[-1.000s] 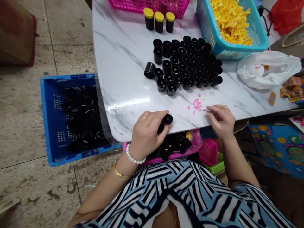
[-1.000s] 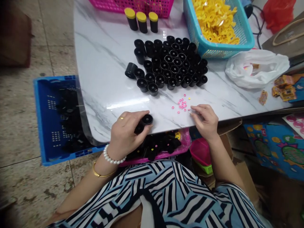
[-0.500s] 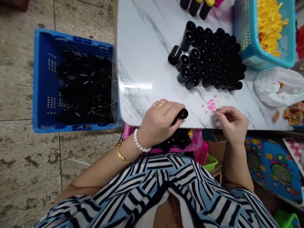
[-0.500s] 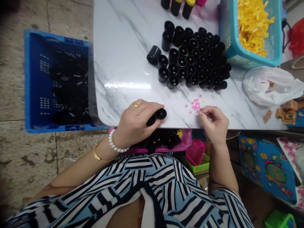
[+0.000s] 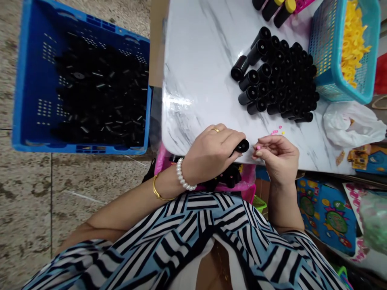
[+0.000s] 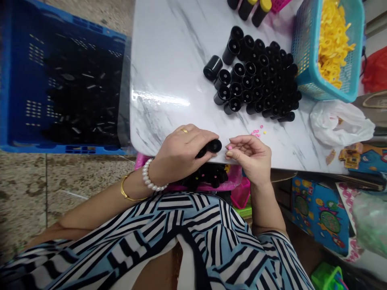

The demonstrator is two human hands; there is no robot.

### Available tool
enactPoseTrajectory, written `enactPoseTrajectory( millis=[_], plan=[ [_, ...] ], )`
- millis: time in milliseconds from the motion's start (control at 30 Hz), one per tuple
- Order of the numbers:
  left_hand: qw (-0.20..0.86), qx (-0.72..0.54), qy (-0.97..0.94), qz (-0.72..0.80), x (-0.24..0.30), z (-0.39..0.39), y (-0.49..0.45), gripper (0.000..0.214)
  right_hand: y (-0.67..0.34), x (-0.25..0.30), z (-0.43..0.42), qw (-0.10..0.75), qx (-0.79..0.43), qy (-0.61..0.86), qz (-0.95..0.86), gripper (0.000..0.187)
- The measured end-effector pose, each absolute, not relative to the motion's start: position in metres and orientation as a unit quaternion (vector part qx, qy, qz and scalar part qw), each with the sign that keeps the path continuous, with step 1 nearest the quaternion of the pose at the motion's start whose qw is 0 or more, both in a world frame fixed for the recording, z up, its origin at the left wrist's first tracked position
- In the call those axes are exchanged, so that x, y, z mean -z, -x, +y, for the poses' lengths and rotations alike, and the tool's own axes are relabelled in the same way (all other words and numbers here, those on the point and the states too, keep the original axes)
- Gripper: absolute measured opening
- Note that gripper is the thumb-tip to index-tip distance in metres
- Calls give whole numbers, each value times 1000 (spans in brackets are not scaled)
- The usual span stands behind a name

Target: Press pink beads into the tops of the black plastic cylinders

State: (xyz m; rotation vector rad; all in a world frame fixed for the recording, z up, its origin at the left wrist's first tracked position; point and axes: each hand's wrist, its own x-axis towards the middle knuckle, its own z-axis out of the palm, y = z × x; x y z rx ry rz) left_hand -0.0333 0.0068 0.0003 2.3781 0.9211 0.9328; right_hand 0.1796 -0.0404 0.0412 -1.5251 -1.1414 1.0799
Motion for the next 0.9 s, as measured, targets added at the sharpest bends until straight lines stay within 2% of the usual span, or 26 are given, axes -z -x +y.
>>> enactPoseTrajectory(
  millis=[267, 467, 700, 900],
  plan=[
    [205, -347, -855, 327, 0, 7, 32, 20, -182, -47, -32, 408, -513, 609, -445, 16],
    [207, -352, -849, 335, 2, 7, 31, 20, -162, -61, -30, 362, -388, 638, -559, 6],
    [195, -355, -849, 340, 2, 7, 30, 21, -152, -57, -28, 350, -376, 652, -558, 6],
    [192, -356, -844, 352, -2, 5, 31, 23, -151, -52, -25, 356, -476, 656, -465, 19]
  ],
)
